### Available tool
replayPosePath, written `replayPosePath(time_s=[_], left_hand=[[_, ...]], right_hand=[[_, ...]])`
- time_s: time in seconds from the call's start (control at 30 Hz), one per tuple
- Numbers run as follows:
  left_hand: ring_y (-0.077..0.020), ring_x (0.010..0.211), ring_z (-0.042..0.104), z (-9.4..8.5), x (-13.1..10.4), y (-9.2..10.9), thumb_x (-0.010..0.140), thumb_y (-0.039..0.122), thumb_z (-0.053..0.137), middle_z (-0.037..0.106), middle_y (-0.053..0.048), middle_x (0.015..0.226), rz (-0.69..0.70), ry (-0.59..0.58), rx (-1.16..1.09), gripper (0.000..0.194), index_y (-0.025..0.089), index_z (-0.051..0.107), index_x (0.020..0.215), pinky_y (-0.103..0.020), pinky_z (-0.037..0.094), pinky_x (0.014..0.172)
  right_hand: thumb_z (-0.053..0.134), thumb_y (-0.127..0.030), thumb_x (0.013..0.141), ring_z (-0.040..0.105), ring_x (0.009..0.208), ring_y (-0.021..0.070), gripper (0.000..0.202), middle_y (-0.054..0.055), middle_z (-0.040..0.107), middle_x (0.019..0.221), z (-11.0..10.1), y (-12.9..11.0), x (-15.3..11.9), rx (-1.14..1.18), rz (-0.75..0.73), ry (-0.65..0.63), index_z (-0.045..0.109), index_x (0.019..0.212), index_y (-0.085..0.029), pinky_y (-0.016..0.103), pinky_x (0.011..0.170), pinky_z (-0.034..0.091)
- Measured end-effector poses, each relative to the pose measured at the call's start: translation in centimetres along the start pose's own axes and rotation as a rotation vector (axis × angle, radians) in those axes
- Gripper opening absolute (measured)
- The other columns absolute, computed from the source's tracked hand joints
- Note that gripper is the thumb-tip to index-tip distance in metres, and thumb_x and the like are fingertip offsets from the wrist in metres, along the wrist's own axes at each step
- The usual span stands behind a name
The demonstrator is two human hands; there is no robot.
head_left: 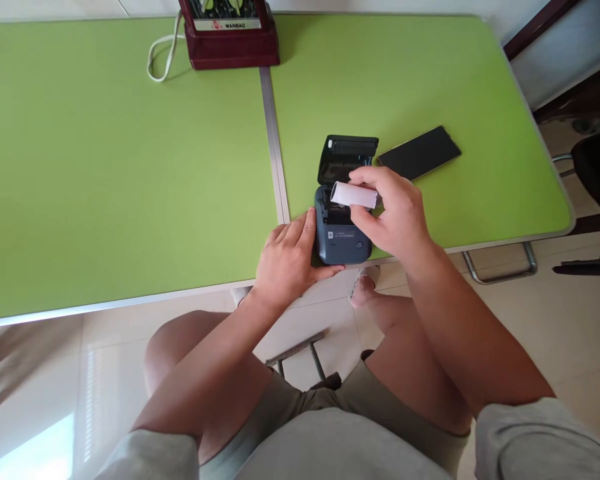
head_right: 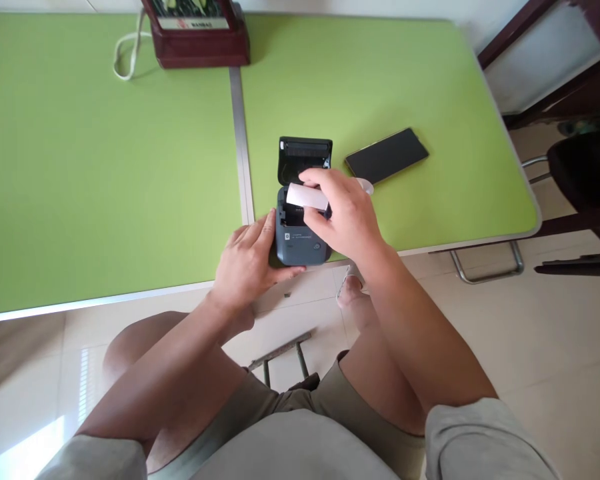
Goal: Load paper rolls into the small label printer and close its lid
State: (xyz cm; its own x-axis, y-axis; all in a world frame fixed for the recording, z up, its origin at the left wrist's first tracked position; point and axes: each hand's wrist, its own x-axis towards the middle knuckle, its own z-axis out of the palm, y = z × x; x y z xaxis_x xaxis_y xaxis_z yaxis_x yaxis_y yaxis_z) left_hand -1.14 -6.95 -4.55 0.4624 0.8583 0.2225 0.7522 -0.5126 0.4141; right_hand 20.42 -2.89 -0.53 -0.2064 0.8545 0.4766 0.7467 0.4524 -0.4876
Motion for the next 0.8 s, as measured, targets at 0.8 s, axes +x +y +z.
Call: replayPosePath(time_s=[0.8], left_hand=[[-0.0267, 0.113, 0.073, -4.7, 4.9, -0.7, 0.093, 0.074, 0.065, 0.078, -0.009, 0.122, 0.051, 0.128, -0.598, 0.059, 0.027, 0.071, 0.128, -0.045, 0.058, 0.102]], right_hand=[[0.069, -0.044, 0.089, 0.071, 0.105, 0.0259, 0.021, 0.005, 0.072, 0.11, -1.4, -1.4, -0.8, 0.347, 0.113, -0.042, 0.058, 0.098, -0.029, 0.046, 0.085, 0.062]])
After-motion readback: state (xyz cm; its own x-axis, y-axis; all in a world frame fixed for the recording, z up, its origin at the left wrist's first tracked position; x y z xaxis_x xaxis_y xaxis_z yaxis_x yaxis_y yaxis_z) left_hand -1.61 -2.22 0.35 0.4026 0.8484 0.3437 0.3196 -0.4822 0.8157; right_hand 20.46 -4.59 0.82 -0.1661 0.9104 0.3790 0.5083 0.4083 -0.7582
